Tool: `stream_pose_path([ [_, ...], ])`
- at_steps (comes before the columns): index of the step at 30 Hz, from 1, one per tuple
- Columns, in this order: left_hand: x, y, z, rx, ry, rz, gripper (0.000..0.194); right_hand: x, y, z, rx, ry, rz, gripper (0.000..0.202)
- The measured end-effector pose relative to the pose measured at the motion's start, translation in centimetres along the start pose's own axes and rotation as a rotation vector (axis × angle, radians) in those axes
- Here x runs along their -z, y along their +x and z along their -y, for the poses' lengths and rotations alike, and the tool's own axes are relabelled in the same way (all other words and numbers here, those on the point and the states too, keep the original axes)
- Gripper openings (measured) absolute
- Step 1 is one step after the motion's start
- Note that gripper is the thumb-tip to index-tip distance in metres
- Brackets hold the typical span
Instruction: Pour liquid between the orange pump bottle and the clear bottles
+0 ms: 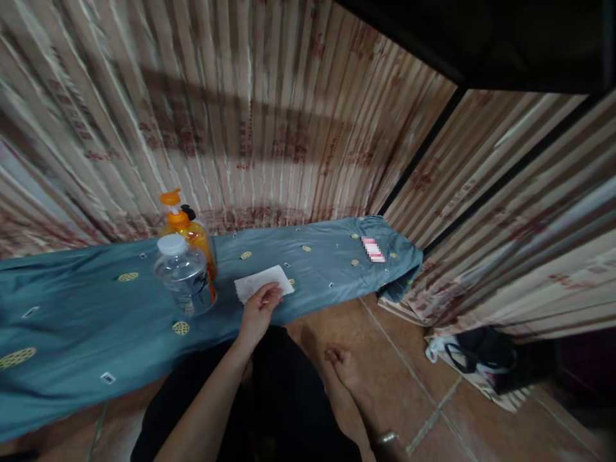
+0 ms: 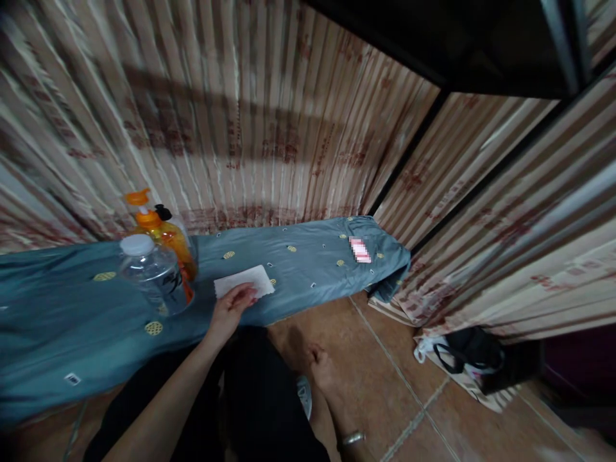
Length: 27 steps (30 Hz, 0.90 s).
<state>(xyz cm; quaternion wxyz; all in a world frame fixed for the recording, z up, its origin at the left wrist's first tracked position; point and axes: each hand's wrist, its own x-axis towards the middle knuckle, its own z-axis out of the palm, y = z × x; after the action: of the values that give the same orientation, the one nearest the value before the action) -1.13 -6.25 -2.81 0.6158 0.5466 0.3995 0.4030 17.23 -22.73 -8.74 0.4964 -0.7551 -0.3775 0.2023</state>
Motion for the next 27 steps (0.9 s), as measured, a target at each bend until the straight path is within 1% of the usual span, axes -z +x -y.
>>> stream_pose_path([
  [2,1.8,-0.7,-0.8,-0.069,0.078,-0.040,0.030,-0.9,-0.9,0.8,0.007,0.040,0.023,0.038],
  [5,4.4,-1.7,-1.8,-0.170,0.201,-0.112,0.033,-2.5,-0.5,3.5,0.054,0.114,0.054,0.046],
  [7,5.9,-2.4,-2.4,-0.246,0.276,-0.162,0.034,-3.8,-0.3,5.7,0.122,0.187,0.112,0.043],
  [11,8.4,-4.2,-3.6,-0.393,0.395,-0.281,0.034,-6.6,-0.8,9.6,0.253,0.191,0.238,0.034],
  [14,10.3,-5.4,-4.2,-0.457,0.451,-0.402,0.037,-8.5,-0.7,12.3,0.348,0.150,0.349,0.030],
  [16,11.7,-5.8,-4.3,-0.476,0.462,-0.491,0.044,-9.5,0.0,14.5,0.450,0.115,0.420,0.027],
  [19,13.3,-5.3,-3.5,-0.469,0.443,-0.616,0.065,-10.6,1.9,18.9,0.628,0.073,0.460,0.025],
  [21,13.9,-4.2,-2.7,-0.432,0.411,-0.671,0.083,-11.3,3.5,22.0,0.771,0.032,0.430,0.024],
  [23,14.1,-2.8,-2.1,-0.386,0.373,-0.689,0.097,-12.2,5.0,24.9,0.895,-0.018,0.404,0.024],
  [24,14.0,-2.1,-1.9,-0.375,0.361,-0.676,0.104,-12.9,5.7,26.2,0.936,-0.053,0.414,0.026],
  [26,13.9,-0.8,-1.9,-0.356,0.347,-0.653,0.110,-14.3,6.8,28.4,0.993,-0.137,0.433,0.029],
  [27,13.9,-0.2,-2.0,-0.345,0.345,-0.644,0.110,-15.2,7.1,29.4,1.004,-0.184,0.442,0.031],
])
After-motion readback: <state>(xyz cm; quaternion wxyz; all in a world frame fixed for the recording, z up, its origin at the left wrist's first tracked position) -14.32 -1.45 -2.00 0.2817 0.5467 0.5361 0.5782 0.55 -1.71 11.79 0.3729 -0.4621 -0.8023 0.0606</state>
